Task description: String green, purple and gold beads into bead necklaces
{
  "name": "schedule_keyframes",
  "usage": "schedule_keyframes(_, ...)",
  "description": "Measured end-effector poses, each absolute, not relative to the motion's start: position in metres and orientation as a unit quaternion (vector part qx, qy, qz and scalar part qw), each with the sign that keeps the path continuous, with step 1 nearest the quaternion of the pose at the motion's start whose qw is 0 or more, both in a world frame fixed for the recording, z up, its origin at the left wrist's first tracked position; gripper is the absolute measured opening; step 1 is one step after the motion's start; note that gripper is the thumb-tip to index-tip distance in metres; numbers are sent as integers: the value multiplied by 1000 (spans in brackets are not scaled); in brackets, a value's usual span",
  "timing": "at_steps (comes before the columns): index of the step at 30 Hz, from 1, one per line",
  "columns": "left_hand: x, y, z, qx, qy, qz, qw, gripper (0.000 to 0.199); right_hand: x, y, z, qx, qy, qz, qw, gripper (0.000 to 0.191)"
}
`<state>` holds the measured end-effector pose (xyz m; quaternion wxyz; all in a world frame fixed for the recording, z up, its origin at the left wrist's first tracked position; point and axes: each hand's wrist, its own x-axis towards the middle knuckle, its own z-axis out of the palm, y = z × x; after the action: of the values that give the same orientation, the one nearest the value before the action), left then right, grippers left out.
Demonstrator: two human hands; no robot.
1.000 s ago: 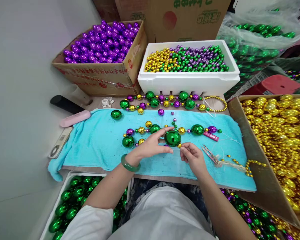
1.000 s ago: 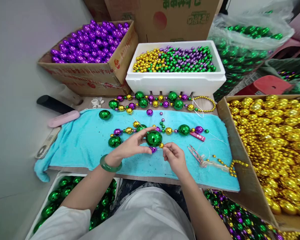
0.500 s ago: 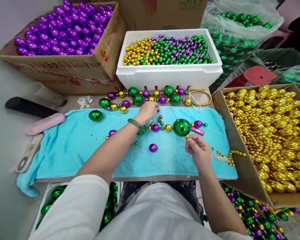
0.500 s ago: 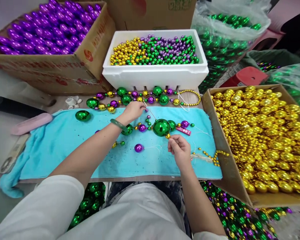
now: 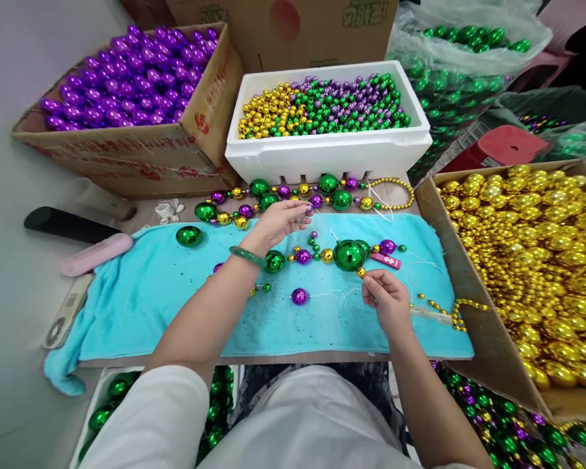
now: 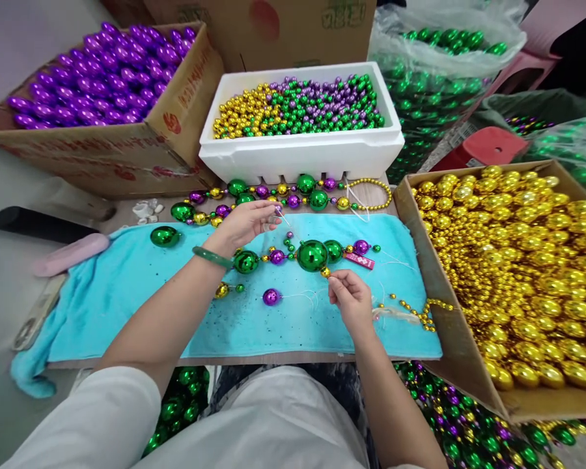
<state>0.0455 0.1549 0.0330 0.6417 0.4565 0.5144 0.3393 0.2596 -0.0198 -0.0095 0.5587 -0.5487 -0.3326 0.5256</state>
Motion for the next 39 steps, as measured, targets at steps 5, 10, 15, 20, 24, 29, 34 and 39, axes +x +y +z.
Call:
schedule_keyframes(5, 27, 129, 53, 316, 424, 406, 746, 15, 252, -22, -11, -539, -340, 542, 548, 23)
schedule_keyframes(10, 21, 115, 55, 295, 393, 428, 758, 17, 244, -25, -6, -536, -348, 552, 536, 23)
schedule_keyframes(15, 19, 109, 56, 270, 376, 439, 770, 13, 239, -28, -2, -538, -358, 550, 530, 23)
schedule_keyframes(20, 21, 103, 58, 230, 381, 456, 770, 9, 237, -29, 1, -539, -362, 550, 525, 22)
schedule_keyframes(24, 20, 99, 58, 232, 377, 458, 771, 7, 235, -30, 3, -541, -360, 550, 525, 22)
schedule_keyframes(29, 20, 93, 59, 263, 379, 471, 751, 9, 234, -30, 2, -544, -359, 549, 523, 23)
schedule_keyframes(34, 27, 82, 58, 305, 390, 505, 706, 20, 230, -30, -2, -551, -347, 554, 519, 26)
schedule_keyframes(39, 30, 75, 55, 259, 365, 531, 720, 20, 224, -32, -5, -544, -346, 579, 499, 29)
